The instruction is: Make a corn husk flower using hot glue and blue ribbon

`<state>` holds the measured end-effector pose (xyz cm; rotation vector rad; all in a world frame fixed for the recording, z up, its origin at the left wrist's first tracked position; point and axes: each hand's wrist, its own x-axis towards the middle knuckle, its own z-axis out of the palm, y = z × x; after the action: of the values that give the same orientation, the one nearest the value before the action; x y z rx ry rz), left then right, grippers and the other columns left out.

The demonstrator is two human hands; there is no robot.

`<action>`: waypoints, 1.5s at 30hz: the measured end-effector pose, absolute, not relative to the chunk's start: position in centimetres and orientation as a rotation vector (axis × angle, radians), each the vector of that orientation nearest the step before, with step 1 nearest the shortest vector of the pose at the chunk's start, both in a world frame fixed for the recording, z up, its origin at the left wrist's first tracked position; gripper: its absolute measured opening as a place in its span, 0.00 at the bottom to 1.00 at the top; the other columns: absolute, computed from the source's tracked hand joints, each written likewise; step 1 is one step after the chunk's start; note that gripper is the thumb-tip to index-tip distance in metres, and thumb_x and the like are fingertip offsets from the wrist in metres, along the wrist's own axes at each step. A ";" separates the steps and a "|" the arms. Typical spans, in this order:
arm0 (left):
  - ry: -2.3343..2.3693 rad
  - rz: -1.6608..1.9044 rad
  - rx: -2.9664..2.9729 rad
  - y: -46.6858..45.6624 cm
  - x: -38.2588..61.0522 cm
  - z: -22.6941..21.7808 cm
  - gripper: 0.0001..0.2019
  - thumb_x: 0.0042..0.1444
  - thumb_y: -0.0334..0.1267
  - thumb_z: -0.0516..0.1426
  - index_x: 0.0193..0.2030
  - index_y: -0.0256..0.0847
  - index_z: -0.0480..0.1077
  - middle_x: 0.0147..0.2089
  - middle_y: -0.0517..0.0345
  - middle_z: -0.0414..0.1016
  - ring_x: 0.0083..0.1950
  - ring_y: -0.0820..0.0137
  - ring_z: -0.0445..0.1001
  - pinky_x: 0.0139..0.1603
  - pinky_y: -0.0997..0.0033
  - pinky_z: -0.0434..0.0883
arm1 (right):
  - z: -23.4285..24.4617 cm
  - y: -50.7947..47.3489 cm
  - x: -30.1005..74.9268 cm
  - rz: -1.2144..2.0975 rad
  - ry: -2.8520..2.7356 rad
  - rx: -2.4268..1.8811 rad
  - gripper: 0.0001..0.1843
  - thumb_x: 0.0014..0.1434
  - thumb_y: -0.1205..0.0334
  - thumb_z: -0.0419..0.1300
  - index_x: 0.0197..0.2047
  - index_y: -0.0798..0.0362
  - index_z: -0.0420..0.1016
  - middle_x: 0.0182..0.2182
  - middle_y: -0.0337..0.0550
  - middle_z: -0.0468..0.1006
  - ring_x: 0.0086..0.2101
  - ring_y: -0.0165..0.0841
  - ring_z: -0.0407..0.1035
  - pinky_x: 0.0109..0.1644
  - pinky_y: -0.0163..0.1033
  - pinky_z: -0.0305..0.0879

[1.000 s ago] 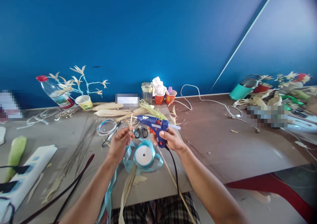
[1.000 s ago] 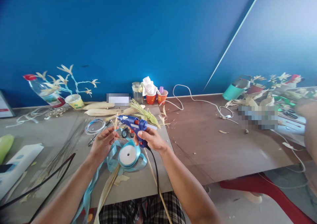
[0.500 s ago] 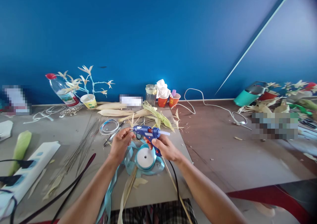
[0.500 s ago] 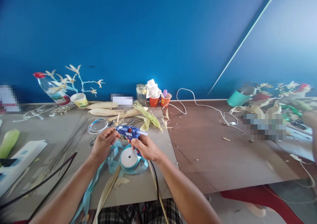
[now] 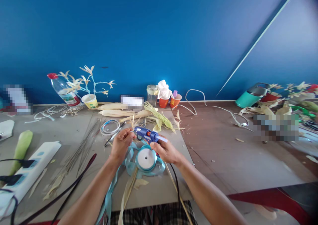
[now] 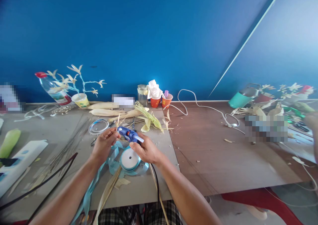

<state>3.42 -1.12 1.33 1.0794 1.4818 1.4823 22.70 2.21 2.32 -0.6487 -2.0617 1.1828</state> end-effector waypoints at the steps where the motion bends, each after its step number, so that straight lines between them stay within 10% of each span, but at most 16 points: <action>1: 1.477 1.488 1.076 -1.1 3.4 1.3 0.08 0.47 0.38 0.57 0.34 0.38 0.71 0.25 0.63 0.69 0.21 0.78 0.56 0.22 0.76 0.56 | 2.3 2.3 22.7 1.134 -2.079 -0.636 0.12 0.61 0.56 0.48 0.30 0.54 0.61 0.25 0.37 0.61 0.26 0.27 0.54 0.29 0.33 0.54; 21: 1.438 1.530 1.051 -0.5 3.2 0.1 0.10 0.48 0.37 0.57 0.37 0.36 0.73 0.20 0.66 0.58 0.21 0.78 0.51 0.22 0.77 0.50 | 2.4 1.8 22.0 0.544 -2.442 -0.491 0.09 0.58 0.59 0.52 0.39 0.56 0.65 0.32 0.47 0.69 0.32 0.35 0.63 0.35 0.39 0.62; 36: 1.521 1.482 1.096 -1.1 3.8 2.2 0.05 0.46 0.36 0.55 0.22 0.39 0.65 0.18 0.66 0.54 0.21 0.77 0.50 0.20 0.76 0.49 | 2.9 2.0 22.4 0.742 -2.317 -0.490 0.09 0.55 0.66 0.54 0.41 0.56 0.65 0.33 0.45 0.68 0.30 0.33 0.62 0.34 0.37 0.62; 45: 1.432 1.546 1.019 -0.8 3.7 1.4 0.08 0.44 0.37 0.57 0.32 0.36 0.72 0.18 0.67 0.56 0.20 0.78 0.50 0.21 0.76 0.49 | 2.1 2.3 22.1 0.661 -2.373 -0.461 0.11 0.55 0.65 0.53 0.43 0.56 0.65 0.33 0.46 0.68 0.33 0.34 0.62 0.36 0.38 0.62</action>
<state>3.71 -0.83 1.37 1.0185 1.4324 1.5465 22.11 2.29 2.08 -0.4612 -2.3729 0.6611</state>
